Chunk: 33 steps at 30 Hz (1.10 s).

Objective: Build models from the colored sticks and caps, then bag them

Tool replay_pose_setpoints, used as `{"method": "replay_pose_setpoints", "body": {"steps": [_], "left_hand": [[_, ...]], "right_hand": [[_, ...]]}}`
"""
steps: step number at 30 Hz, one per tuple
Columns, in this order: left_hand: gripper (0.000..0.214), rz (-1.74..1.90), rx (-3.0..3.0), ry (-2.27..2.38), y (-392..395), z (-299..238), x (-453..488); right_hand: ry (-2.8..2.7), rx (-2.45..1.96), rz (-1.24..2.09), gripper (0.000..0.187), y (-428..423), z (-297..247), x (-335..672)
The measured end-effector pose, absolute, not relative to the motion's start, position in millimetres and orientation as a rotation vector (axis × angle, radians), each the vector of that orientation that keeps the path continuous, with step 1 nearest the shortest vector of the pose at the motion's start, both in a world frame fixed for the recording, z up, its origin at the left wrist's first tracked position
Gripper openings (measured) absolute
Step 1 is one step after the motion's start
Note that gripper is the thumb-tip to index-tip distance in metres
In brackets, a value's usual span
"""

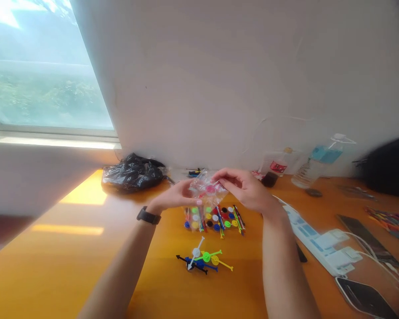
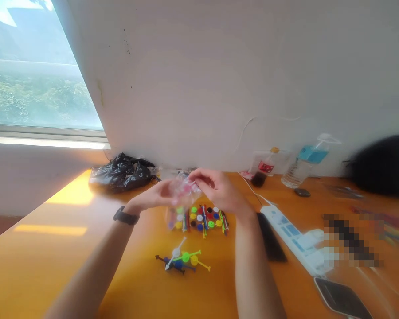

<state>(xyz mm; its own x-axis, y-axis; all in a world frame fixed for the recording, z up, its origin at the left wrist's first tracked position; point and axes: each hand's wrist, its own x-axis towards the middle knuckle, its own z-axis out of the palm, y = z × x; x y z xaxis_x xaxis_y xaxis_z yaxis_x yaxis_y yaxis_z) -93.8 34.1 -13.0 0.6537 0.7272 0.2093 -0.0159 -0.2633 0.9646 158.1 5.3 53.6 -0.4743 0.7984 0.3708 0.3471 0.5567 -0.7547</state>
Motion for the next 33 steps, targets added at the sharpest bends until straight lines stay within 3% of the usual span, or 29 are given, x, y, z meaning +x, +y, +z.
{"method": "replay_pose_setpoints", "body": {"steps": [3,6,20,22,25,29,33], "left_hand": [[0.045,0.614,1.677,0.486,34,-15,-94],[0.044,0.544,1.642,0.527,33,-19,-92],[0.036,0.708,1.585,0.666,16,-38,-96],[0.035,0.867,1.502,0.764,6,-54,-104],[0.031,1.048,1.354,0.866,-4,-85,-118],[0.034,1.189,1.165,0.957,-6,-119,-130],[0.046,1.216,0.99,0.967,-5,-130,-134]], "right_hand": [[-2.139,-0.996,0.76,0.027,4,53,160],[-2.207,-1.007,0.739,0.039,2,53,164],[-2.249,-0.973,0.677,0.049,-6,56,163],[-2.175,-1.065,0.519,0.047,-8,54,161],[-2.23,-1.157,0.408,0.025,-5,41,153],[-2.84,-1.003,0.879,0.015,8,4,126],[-3.134,-1.057,0.911,0.019,13,-29,93]]}}
